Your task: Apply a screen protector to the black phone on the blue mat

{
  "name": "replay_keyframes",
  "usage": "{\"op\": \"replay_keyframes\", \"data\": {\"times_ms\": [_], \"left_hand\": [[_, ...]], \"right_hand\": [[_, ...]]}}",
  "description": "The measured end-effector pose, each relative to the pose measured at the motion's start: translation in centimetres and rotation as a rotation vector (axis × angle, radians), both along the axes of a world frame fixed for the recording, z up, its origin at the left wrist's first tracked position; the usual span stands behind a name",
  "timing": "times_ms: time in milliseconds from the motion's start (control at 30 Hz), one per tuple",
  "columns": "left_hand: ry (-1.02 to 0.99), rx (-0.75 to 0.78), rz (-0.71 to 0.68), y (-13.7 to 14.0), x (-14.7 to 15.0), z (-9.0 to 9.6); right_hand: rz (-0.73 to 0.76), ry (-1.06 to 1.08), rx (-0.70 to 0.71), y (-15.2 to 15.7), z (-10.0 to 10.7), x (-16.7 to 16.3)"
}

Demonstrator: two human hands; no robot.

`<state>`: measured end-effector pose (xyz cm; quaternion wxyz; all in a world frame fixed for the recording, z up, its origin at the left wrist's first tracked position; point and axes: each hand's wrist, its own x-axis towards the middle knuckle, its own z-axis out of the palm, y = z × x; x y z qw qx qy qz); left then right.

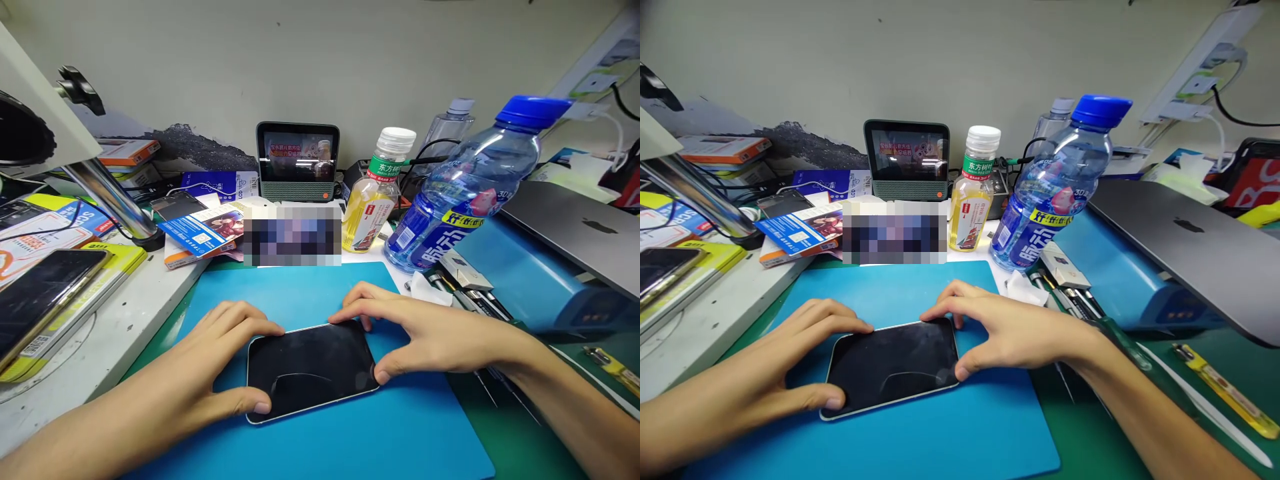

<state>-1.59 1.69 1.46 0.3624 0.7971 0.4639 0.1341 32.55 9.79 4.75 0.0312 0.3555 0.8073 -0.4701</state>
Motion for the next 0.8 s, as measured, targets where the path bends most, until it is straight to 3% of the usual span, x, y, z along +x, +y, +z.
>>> {"op": "replay_keyframes", "data": {"times_ms": [267,433,633,800], "left_hand": [[0.004,0.018,-0.009,-0.3,-0.3,-0.6],[0.005,0.008,-0.009,-0.2,-0.1,-0.4],[-0.024,-0.008,-0.004,0.1,0.1,-0.3],[0.014,-0.065,-0.001,-0.1,0.1,0.3]], "right_hand": [[-0.033,-0.032,-0.03,-0.4,0.1,-0.5],[-0.152,-0.046,0.075,-1.1,-0.7,-2.0],[-0.175,-0.039,0.178,-1.8,-0.9,-3.0],[-0.154,-0.02,0.058,-1.4,-0.8,-2.3]]}}
